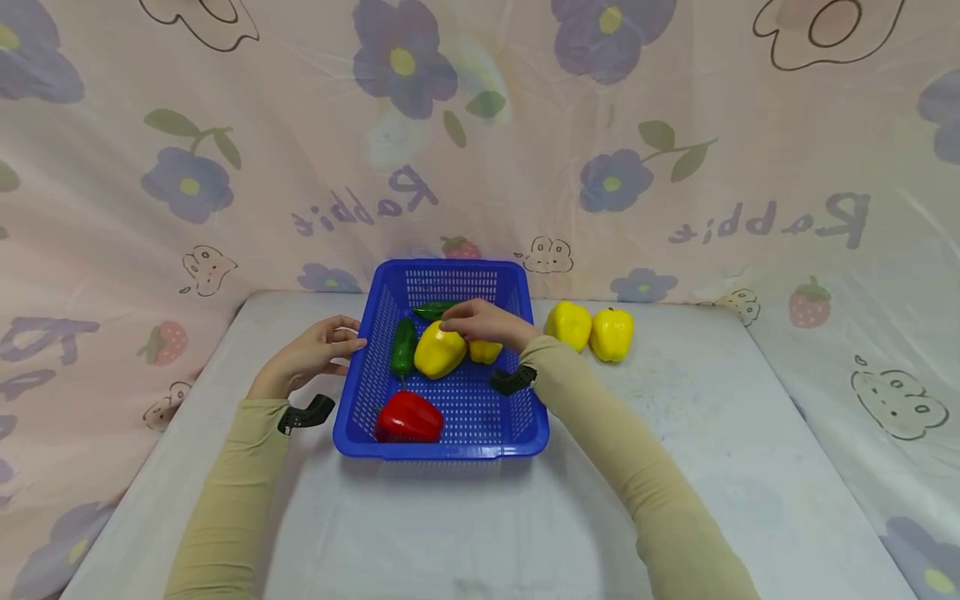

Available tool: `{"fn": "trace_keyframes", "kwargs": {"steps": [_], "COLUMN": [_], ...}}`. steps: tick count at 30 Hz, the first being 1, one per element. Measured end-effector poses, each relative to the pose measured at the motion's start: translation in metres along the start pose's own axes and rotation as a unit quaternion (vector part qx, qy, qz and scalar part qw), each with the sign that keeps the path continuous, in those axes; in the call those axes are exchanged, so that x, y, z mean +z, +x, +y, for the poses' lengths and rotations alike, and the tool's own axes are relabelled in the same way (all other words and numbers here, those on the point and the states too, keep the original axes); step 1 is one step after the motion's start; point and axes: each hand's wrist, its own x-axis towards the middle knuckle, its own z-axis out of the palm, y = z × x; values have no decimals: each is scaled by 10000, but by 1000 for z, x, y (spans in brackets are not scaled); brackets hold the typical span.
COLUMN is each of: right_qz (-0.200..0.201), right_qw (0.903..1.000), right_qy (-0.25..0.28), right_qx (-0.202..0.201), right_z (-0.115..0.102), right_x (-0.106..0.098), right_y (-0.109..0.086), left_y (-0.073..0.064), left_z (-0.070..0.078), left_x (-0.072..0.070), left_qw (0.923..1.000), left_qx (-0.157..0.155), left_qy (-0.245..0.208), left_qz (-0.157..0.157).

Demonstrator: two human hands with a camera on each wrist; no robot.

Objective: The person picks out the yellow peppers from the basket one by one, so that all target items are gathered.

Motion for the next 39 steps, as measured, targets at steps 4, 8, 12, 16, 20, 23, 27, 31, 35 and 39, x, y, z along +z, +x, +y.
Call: {"fn": "trace_keyframes", "kwargs": {"steps": [4,8,12,16,20,23,27,31,35,39], "right_qz": [-37,-86,-163,-145,-98,-32,69,86,14,-86], "right_qw": [9997,9988,9986,9985,9987,9994,9998,9993,9990,9985], "right_qy": [-258,-485,-502,-519,-494,-330,-63,29,10,-124], "right_qx": [-4,13,4,10,-1,21,178,372,455,534], "right_z": [1,-1,-2,-3,-4,-4,-5,-6,-7,-7], "right_x": [2,3,4,4,3,1,0,1,2,4], "right_y": [1,0,1,2,2,3,4,4,5,4], "left_y": [0,0,0,0,0,0,-1,0,0,0], "left_z": [0,0,-1,-1,-1,0,0,0,-1,0], "left_x": [0,0,0,0,0,0,0,1,0,0], "left_qw": [10000,10000,10000,10000,10000,10000,10000,10000,10000,10000], "left_qx": [-12,-8,2,-2,-16,-20,-19,11,4,-31], "left_qy": [6,-16,-42,-59,-45,-22,-24,-65,-49,-12], "left_qz": [10,-5,-17,-10,0,13,35,-3,21,51]}}
